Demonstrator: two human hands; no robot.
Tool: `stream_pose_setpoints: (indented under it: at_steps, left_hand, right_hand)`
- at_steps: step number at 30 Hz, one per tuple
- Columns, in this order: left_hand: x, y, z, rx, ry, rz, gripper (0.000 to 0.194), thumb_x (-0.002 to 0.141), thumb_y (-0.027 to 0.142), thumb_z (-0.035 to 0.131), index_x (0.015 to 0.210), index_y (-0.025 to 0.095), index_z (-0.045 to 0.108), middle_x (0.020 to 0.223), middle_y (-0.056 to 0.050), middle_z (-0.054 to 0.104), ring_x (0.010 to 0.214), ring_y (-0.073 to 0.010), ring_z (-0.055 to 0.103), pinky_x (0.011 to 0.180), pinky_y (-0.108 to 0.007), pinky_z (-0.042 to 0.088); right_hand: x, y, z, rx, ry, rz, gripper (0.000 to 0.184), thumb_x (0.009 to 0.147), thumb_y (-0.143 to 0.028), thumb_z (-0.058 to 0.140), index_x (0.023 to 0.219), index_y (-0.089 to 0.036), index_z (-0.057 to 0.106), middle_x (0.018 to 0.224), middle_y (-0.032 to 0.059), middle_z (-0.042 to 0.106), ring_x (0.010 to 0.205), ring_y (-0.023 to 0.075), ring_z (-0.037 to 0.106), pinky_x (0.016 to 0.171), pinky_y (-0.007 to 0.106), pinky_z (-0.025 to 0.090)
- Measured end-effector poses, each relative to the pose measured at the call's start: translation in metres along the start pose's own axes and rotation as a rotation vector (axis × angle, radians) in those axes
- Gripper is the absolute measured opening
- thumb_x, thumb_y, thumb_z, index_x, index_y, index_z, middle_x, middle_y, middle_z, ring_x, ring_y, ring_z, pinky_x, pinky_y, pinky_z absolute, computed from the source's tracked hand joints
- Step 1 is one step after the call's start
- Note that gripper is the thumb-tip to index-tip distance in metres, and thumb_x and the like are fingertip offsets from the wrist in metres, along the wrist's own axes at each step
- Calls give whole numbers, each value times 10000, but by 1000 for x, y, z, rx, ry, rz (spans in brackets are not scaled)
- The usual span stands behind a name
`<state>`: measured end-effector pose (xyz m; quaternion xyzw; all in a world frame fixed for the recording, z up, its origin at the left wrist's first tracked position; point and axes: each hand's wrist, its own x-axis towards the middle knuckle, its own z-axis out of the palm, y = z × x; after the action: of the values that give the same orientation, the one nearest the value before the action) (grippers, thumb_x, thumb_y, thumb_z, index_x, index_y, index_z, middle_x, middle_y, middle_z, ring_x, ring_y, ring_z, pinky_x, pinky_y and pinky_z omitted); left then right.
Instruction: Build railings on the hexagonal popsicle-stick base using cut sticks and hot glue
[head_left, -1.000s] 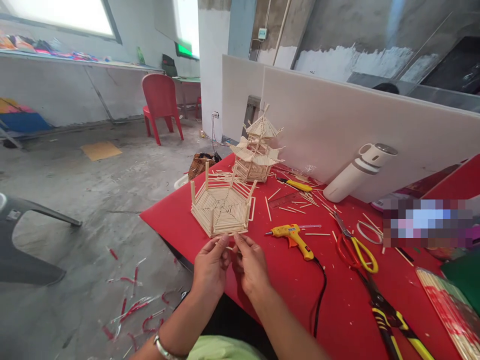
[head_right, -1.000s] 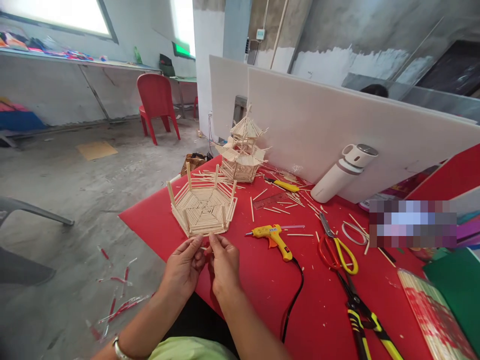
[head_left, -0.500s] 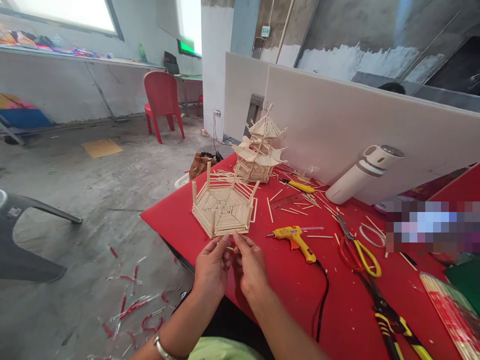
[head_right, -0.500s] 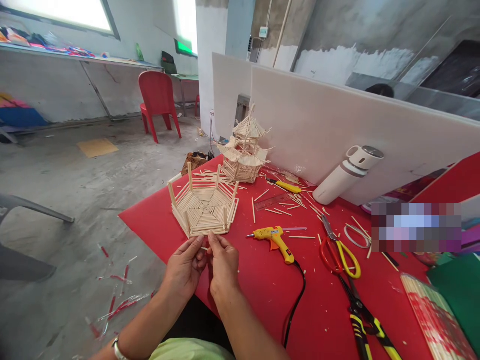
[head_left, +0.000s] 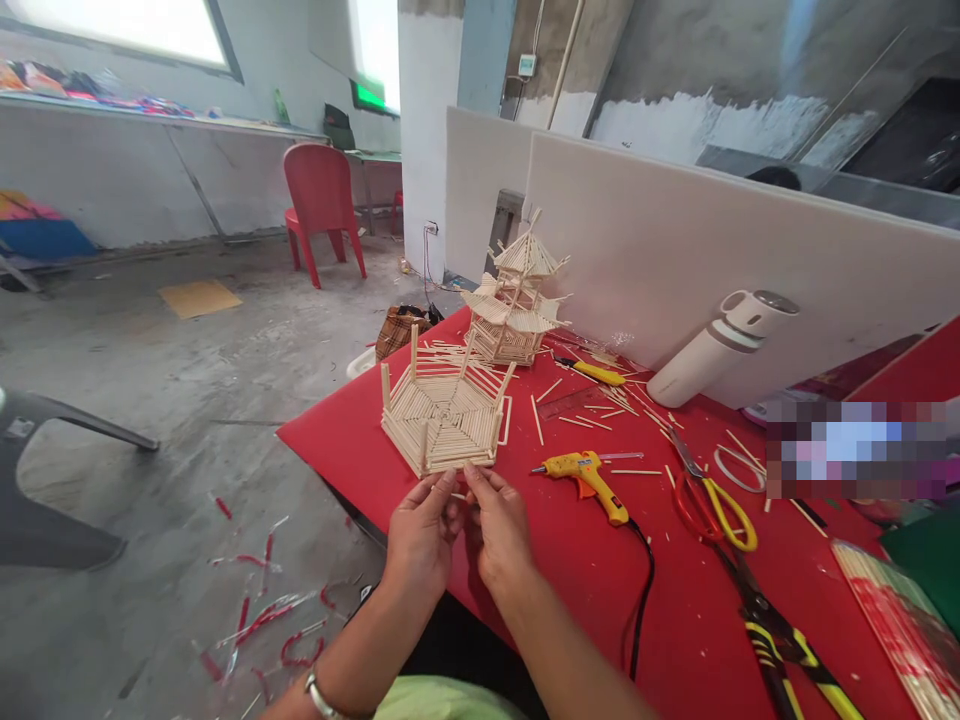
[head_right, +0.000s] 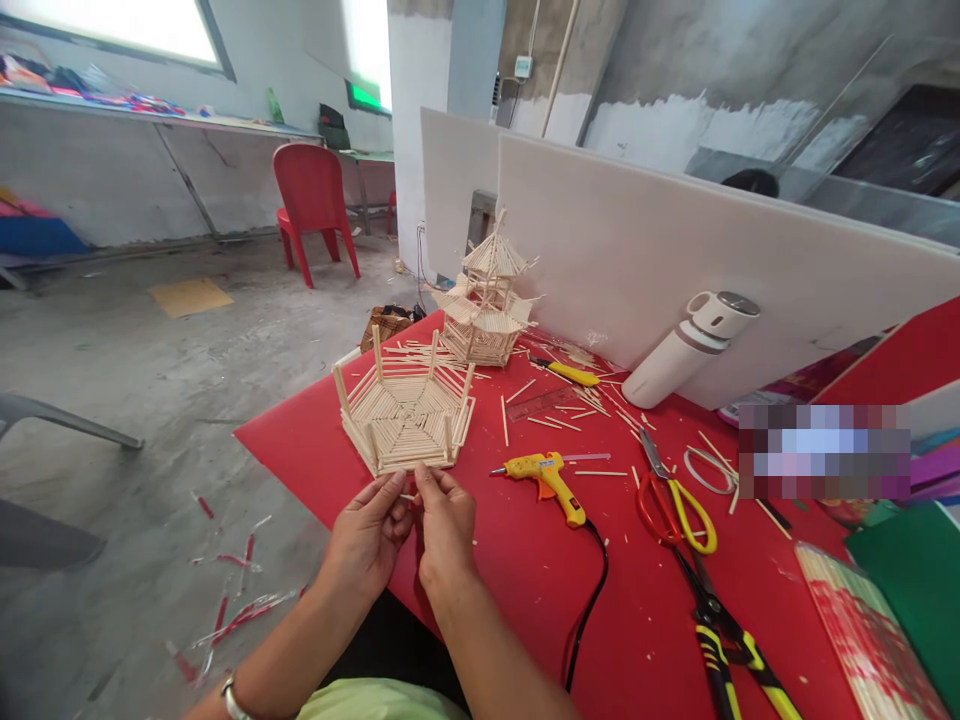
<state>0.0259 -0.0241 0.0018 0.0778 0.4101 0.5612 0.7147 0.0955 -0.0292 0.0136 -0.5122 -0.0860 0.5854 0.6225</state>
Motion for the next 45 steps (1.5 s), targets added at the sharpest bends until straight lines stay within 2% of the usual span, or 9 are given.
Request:
stream_pose_setpoints:
  at_steps: [14,24,31,38,45]
  left_hand:
    - [-1,0,0,0,-3,7,408,442,245,935,721,125,663,533,50,596,421,-42,469,365,-148,338]
    - [1,0,-2,-4,-13,4,392,470,259,926,730,124,667,553,41,608,430,-41,476,379,-151,339]
    - [0,0,0,-5,-3,18,398,448,261,934,708,124,664,544,38,607,423,-43,469,371,-154,332]
    - [1,0,-1,-2,-18,25,398,457,254,931,726,117,670,579,32,617,435,-44,472,369,-155,336]
    - [0,0,-1,10,-25,30,388,471,255,925,727,118,667,588,31,620,438,-43,475,374,-155,336]
  right_hand:
    - [3,6,-2,-5,-20,-54,430,513,-458,876,736,-157,665,482,-82,531,379,67,476,372,177,381]
    - [0,2,1,-2,1,-52,440,472,-454,884,704,-153,662,465,-87,520,363,53,453,351,161,350]
    - [2,5,-1,0,-16,-55,437,496,-461,877,718,-162,648,477,-84,532,371,69,480,357,176,382]
    - [1,3,1,-28,-2,-78,408,554,-467,861,722,-157,655,468,-74,537,358,65,463,340,170,354]
    - [2,4,0,-25,-11,-91,411,554,-478,856,717,-158,656,487,-69,552,368,66,469,348,174,364]
